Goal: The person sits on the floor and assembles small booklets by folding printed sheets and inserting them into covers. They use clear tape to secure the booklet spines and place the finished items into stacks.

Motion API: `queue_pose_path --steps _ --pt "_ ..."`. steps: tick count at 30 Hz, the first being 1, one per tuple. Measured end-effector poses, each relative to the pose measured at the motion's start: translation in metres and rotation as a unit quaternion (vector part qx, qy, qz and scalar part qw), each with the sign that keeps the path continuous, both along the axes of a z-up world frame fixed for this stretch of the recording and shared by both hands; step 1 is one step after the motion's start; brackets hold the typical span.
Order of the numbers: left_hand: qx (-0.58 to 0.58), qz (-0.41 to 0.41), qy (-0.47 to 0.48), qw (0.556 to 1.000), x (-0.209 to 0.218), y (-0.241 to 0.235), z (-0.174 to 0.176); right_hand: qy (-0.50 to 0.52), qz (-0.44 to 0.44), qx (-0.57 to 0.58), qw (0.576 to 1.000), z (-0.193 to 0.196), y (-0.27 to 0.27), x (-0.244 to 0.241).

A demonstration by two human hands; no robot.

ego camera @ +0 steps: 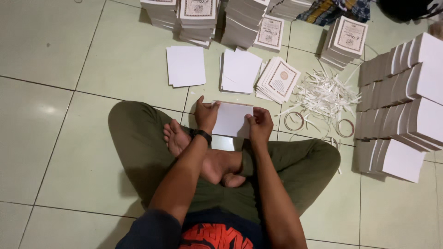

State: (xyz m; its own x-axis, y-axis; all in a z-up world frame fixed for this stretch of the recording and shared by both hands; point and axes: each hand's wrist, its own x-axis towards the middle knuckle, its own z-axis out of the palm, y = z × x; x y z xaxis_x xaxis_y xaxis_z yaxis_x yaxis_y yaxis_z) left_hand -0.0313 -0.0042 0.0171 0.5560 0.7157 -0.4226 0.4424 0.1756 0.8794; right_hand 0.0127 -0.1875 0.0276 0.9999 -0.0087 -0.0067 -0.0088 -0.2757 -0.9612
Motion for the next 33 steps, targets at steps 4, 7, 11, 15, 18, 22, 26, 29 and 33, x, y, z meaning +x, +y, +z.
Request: queue_pose_path --steps 4,7,11,15,18,22,26,29,33 --pt "0.287 -0.023 -0.208 0.935 -0.017 -0.016 0.041 -0.065 0.042 -0.013 0.997 0.066 0.007 -0.023" --pt "0.266 -0.237 -0.286 0.889 -0.045 -0.012 0.11 -0.129 0.162 -0.032 0.978 0.117 0.005 -0.038" --pt "0.247 -0.36 -0.329 0.838 -0.061 0.001 0.13 -0.186 0.247 -0.125 0.943 0.172 -0.006 -0.039" --pt "0.37 -0.387 -0.325 0.78 -0.074 0.004 0.159 -0.155 0.254 -0.095 0.95 0.194 -0.024 -0.047" --pt "0.379 -0.384 -0.35 0.766 -0.086 -0.002 0.189 -0.125 0.237 -0.058 0.962 0.205 -0.028 -0.053" --pt "0.467 -0.41 -0.378 0.686 -0.087 -0.008 0.223 -0.092 0.235 0.009 0.968 0.203 -0.042 -0.061" --pt "0.377 -0.397 -0.255 0.797 -0.09 -0.029 0.242 -0.083 0.207 -0.083 0.971 0.216 -0.045 -0.074" --pt "0.395 -0.415 -0.274 0.772 -0.085 -0.032 0.237 -0.119 0.197 -0.048 0.972 0.214 -0.046 -0.073" --pt "0.271 -0.409 -0.239 0.838 -0.091 -0.035 0.198 -0.14 0.214 0.077 0.964 0.217 -0.048 -0.072"
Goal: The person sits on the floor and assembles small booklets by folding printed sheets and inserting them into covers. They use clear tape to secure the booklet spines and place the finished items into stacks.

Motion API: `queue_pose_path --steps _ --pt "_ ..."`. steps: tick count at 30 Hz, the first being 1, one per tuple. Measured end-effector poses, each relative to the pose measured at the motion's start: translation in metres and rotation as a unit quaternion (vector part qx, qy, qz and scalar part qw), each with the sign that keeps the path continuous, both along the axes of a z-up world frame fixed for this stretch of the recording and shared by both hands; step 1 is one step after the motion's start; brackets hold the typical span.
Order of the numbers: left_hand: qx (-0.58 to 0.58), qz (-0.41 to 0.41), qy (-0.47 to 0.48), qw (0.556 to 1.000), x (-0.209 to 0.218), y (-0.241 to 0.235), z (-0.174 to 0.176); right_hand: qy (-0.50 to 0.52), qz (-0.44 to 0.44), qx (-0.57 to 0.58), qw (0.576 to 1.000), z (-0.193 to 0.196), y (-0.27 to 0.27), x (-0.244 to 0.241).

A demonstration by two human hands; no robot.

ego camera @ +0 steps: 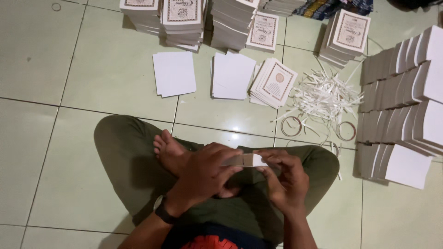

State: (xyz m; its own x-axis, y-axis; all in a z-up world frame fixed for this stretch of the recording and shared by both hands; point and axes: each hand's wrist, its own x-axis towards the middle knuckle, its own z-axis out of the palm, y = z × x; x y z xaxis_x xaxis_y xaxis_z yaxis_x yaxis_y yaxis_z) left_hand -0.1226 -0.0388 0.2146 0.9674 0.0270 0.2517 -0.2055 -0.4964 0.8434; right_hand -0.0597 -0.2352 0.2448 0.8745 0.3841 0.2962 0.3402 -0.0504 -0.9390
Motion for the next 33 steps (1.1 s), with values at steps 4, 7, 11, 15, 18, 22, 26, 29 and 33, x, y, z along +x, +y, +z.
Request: queue_pose_path --steps 4,7,11,15,18,22,26,29,33 --pt "-0.03 0.004 0.056 0.998 -0.013 0.007 -0.001 0.016 0.01 -0.016 1.0 -0.007 -0.006 0.004" --pt "-0.066 0.022 0.074 0.995 -0.016 0.006 0.002 0.021 0.028 0.0 0.999 -0.013 -0.005 0.006" --pt "-0.048 0.007 0.062 0.997 -0.014 0.007 0.007 0.07 0.012 0.022 0.997 -0.02 -0.007 0.006" --pt "-0.119 -0.025 0.159 0.98 -0.01 0.012 0.005 0.085 -0.026 0.021 0.996 -0.023 -0.021 0.008" --pt "-0.095 -0.023 0.255 0.962 -0.004 0.009 -0.003 0.034 -0.071 -0.045 0.996 -0.009 -0.027 0.019" --pt "0.026 -0.117 0.237 0.964 0.02 -0.013 0.002 0.025 -0.053 -0.129 0.99 0.001 -0.033 0.028" --pt "-0.023 -0.127 0.305 0.944 0.03 -0.029 0.012 -0.005 -0.046 -0.259 0.965 0.007 -0.048 0.035" --pt "-0.111 -0.093 0.396 0.907 0.037 -0.038 0.016 -0.013 -0.143 -0.329 0.933 0.012 -0.052 0.043" --pt "-0.454 -0.004 0.324 0.83 0.029 -0.06 -0.036 0.274 -0.247 -0.2 0.908 -0.001 -0.054 0.032"
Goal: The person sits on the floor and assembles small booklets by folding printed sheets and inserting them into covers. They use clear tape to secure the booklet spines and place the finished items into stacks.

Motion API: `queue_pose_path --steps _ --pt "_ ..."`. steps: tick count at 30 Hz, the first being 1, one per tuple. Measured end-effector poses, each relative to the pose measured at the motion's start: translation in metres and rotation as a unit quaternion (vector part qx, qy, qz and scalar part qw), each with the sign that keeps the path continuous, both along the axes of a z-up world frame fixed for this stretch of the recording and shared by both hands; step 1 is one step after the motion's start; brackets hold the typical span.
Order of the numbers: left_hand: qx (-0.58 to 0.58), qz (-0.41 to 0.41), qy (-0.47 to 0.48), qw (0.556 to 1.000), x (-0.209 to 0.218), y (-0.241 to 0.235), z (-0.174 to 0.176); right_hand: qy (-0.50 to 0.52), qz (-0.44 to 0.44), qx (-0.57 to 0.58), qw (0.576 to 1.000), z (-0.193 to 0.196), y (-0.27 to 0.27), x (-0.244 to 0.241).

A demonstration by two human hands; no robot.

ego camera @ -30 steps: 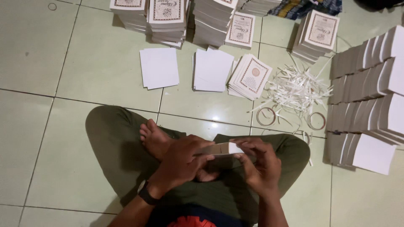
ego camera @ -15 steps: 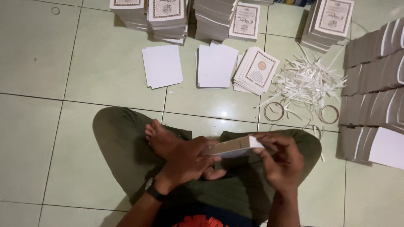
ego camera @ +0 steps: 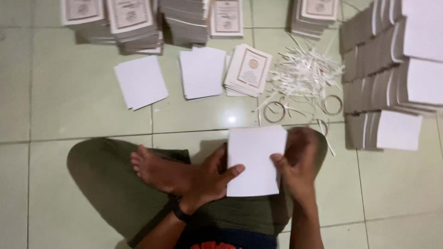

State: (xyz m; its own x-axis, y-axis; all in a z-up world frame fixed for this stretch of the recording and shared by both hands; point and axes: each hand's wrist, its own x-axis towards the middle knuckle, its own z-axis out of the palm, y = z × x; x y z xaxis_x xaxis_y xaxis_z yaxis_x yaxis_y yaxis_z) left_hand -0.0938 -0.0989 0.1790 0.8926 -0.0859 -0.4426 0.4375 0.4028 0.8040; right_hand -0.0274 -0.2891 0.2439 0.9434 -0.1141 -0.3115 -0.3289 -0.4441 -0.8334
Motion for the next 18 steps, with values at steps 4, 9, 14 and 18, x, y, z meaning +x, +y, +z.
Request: queue_pose_path --steps 4,9,14,18 --pt "0.106 -0.009 -0.014 0.994 0.013 0.002 0.003 0.106 -0.074 0.403 0.906 -0.07 -0.014 -0.039" --pt "0.013 -0.104 0.152 0.983 0.024 -0.028 0.025 -0.001 -0.208 0.355 0.912 -0.08 -0.029 -0.032" --pt "0.063 -0.158 0.072 0.983 0.051 -0.055 0.021 -0.021 -0.256 0.434 0.864 -0.094 -0.059 -0.045" --pt "0.035 -0.127 0.001 0.991 0.077 -0.054 -0.014 -0.062 -0.226 0.405 0.884 -0.094 -0.106 -0.051"
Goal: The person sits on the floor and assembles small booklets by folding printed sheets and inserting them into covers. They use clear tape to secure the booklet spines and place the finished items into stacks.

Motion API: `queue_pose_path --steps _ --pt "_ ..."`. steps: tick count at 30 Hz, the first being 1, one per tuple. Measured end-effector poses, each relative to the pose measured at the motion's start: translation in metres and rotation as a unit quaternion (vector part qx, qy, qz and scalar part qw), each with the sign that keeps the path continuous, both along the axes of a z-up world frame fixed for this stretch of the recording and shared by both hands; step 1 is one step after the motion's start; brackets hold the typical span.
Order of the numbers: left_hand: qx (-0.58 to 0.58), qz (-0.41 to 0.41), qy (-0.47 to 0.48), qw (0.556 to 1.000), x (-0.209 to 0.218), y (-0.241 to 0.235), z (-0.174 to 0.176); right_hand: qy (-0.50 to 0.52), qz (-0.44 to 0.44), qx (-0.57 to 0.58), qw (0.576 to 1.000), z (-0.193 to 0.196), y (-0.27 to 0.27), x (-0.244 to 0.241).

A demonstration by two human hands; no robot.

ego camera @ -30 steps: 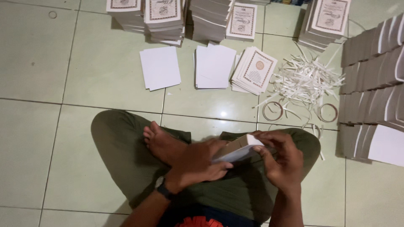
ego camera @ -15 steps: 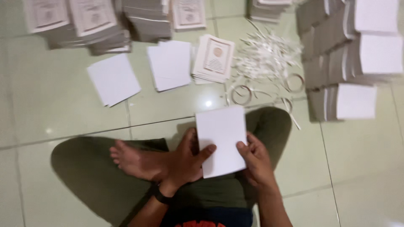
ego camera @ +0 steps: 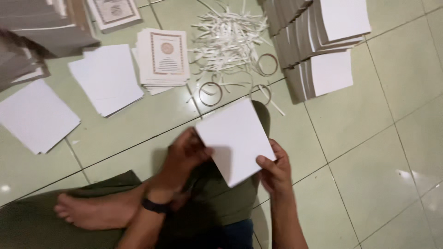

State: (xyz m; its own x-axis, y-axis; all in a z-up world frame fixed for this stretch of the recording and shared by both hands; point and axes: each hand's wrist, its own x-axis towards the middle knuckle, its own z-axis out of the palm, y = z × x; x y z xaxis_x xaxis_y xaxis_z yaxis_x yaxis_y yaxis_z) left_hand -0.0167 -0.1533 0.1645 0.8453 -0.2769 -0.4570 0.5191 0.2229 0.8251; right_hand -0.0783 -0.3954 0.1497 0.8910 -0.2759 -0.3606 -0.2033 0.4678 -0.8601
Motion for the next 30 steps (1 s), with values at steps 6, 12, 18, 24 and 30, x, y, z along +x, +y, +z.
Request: queue_pose_path --steps 6,12,18,24,30 --pt "-0.003 -0.194 0.055 0.979 0.031 -0.031 0.004 0.042 -0.042 -0.036 0.998 0.03 -0.046 0.029" --pt "-0.164 -0.122 0.035 0.978 0.039 -0.161 -0.059 0.055 -0.122 -0.231 0.964 -0.011 -0.155 0.059" --pt "-0.114 -0.156 0.041 0.98 0.109 -0.283 -0.014 0.092 -0.086 -0.466 0.876 0.068 -0.243 0.153" --pt "0.009 -0.059 0.107 0.992 0.151 -0.316 -0.036 0.021 -0.023 -0.47 0.882 -0.017 -0.293 0.204" --pt "0.125 -0.176 -0.162 0.963 0.134 -0.308 -0.07 0.109 -0.286 -0.44 0.844 -0.049 -0.273 0.208"
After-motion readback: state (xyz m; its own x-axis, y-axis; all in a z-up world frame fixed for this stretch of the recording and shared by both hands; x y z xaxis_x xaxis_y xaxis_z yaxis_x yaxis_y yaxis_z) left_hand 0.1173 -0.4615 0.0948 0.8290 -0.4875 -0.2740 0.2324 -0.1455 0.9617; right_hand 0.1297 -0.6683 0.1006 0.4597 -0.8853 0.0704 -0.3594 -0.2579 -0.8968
